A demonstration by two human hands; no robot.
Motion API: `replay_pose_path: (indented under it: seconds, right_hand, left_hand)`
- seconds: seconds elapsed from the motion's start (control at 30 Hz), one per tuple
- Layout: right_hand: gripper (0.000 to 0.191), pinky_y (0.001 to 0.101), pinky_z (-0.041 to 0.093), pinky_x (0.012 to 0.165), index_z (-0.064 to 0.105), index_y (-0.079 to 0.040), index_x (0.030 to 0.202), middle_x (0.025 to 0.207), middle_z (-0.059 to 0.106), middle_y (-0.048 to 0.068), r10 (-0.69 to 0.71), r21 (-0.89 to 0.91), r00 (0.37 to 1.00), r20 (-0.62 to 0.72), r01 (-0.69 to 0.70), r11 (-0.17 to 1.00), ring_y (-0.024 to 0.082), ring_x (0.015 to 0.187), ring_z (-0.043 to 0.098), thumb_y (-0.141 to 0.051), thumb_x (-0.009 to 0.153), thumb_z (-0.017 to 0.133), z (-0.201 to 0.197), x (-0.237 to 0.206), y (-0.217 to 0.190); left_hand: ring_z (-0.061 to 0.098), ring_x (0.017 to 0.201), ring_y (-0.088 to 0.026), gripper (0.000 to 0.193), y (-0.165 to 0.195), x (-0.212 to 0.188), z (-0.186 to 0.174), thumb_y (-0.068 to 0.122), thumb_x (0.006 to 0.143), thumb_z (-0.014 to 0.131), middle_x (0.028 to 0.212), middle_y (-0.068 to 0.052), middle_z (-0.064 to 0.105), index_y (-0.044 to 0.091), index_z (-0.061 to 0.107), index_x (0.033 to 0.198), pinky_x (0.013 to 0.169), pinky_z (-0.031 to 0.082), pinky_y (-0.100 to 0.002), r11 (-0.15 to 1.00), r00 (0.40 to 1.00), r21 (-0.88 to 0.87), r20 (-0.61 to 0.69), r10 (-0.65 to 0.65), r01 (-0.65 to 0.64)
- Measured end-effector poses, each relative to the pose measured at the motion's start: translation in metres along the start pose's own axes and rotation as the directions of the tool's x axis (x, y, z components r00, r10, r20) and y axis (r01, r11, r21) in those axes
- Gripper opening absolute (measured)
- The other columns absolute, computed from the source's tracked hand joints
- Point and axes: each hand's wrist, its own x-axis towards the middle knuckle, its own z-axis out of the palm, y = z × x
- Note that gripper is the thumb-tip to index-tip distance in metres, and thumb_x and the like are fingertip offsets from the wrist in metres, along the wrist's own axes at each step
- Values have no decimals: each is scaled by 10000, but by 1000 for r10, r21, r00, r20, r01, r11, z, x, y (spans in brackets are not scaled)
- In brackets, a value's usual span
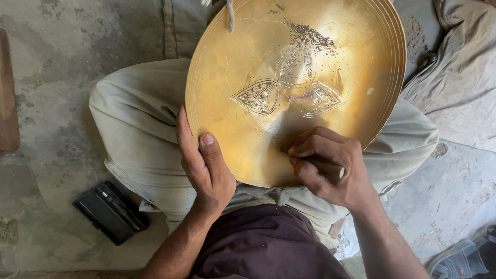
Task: The person sits cross-legged on the floor with a large brass plate on their lap and engraves a decorative floral pattern into it, holding a chisel against the surface and striking it with a wooden mallet. They then rotate the plate, scrape away debris with the chisel by hand, and continue engraving new lines in the design.
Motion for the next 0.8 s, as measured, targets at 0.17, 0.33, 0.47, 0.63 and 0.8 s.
replay_pose_path:
  seconds: [0.17, 0.33, 0.47, 0.63, 0.8]
  right_hand:
    - [106, 272, 609, 741, 673, -15, 943, 956, 722, 100, -87, 158, 983, -164, 113, 981, 162, 821, 724, -27, 862, 607, 2, -8, 13]
    - [105, 291, 593, 847, 626, 59, 1063, 1018, 702, 137, 213, 453, 872, -442, 12, 891, 164, 891, 708, -21, 1009, 584, 5, -22, 12]
    - [116, 286, 599, 853, 616, 66, 1077, 1044, 690, 125, 262, 386, 848, -462, -74, 920, 160, 918, 712, 2, 983, 590, 15, -22, 6]
    - [88, 269, 589, 875, 616, 68, 1071, 1076, 672, 113, 273, 390, 846, -458, -85, 917, 148, 941, 702, 31, 993, 598, 19, -18, 2]
    - [89, 258, 570, 888, 616, 70, 1084, 1090, 666, 111, 233, 353, 850, -473, -59, 934, 131, 952, 676, 37, 1002, 603, 23, -16, 1]
  left_hand:
    - [539, 1435, -306, 534, -1, 1, 0, 232, 1211, 327, 1591, -262, 440, -61, 196, 1639, 1187, 489, -392, 1000, 1000, 20, -14, -12, 12]
    - [552, 1392, -300, 533, -2, 3, 0, 237, 1213, 328, 1589, -261, 453, -57, 204, 1641, 1175, 496, -391, 1000, 1000, 24, -27, -8, 8]
    - [550, 1405, -302, 537, -3, 3, -1, 232, 1213, 319, 1600, -259, 435, -52, 178, 1647, 1169, 515, -394, 1000, 1000, 3, -1, 3, -3]
    - [521, 1433, -314, 534, -5, 2, -1, 222, 1221, 317, 1586, -268, 413, -48, 163, 1655, 1196, 494, -410, 999, 1000, 35, -6, 22, -22]
    - [542, 1451, -316, 544, -4, 2, 0, 236, 1202, 320, 1612, -267, 433, -53, 179, 1642, 1184, 502, -410, 1000, 1000, 30, -17, -3, 3]
